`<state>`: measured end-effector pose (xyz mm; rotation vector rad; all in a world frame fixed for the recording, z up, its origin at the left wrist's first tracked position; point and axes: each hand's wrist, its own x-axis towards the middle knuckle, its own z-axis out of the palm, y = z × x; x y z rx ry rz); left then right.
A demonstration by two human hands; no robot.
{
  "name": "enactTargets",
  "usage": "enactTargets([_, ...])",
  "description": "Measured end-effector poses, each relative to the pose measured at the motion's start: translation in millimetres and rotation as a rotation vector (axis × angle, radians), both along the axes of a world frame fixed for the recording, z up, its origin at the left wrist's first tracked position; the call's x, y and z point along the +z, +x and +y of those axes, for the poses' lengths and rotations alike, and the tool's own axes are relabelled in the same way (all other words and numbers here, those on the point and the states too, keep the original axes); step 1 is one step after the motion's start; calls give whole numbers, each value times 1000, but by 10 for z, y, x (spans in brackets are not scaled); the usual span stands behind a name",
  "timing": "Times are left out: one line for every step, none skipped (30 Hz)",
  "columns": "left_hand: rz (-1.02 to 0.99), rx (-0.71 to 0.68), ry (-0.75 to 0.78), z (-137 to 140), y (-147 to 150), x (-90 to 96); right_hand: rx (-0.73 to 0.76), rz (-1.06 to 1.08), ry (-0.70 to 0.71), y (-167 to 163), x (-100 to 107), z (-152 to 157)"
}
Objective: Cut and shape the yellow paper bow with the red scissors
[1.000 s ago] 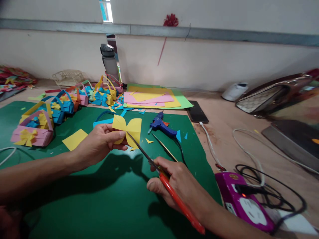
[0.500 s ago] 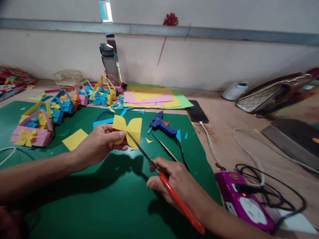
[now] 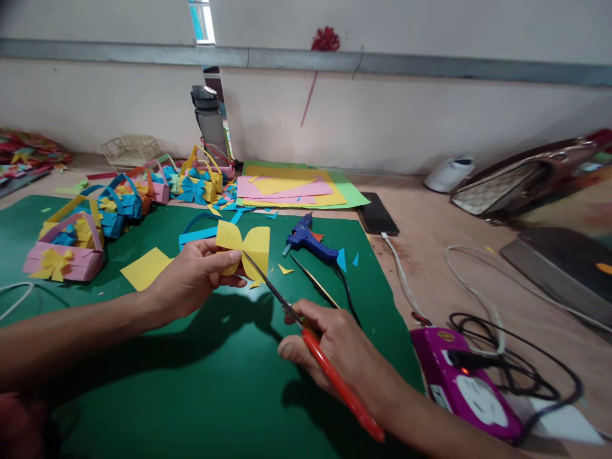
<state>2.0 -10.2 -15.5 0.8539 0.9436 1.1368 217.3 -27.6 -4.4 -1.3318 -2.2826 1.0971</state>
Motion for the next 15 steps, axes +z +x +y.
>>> enactTargets([14, 14, 9, -1, -1, -9, 19, 10, 12, 16, -14, 3])
enactTargets([32, 28, 19, -2, -2, -15, 35, 21, 4, 35, -28, 4])
enactTargets([50, 40, 30, -3, -3, -19, 46, 29, -19, 56, -40, 1])
enactTargets([67, 49, 41, -4, -4, -20, 55, 37, -51, 76, -49, -6])
enactTargets([78, 56, 52, -5, -6, -17, 62, 46, -83, 96, -56, -17])
enactTargets([86, 60, 62, -4, -8, -12, 66, 57, -111, 116, -59, -32])
enactTargets([93, 64, 70, -2, -11, -4, 66, 71, -130, 136, -59, -51])
enactTargets([99, 70, 76, 1, -16, 5, 70, 87, -150, 158, -58, -74])
enactTargets([102, 77, 84, 4, -24, 15, 75, 104, -173, 183, -54, -100])
enactTargets([105, 86, 92, 8, -35, 26, 77, 123, -202, 212, -50, -128])
enactTargets([107, 93, 95, 11, -49, 36, 79, 139, -233, 247, -45, -159])
enactTargets([109, 95, 91, 11, -67, 45, 75, 153, -257, 289, -43, -191])
enactTargets([115, 84, 77, 9, -89, 53, 61, 163, -270, 338, -45, -223])
enactTargets([123, 63, 55, 4, -112, 60, 37, 174, -268, 390, -53, -255])
enactTargets([133, 32, 31, -5, -137, 66, 8, 185, -254, 445, -71, -284])
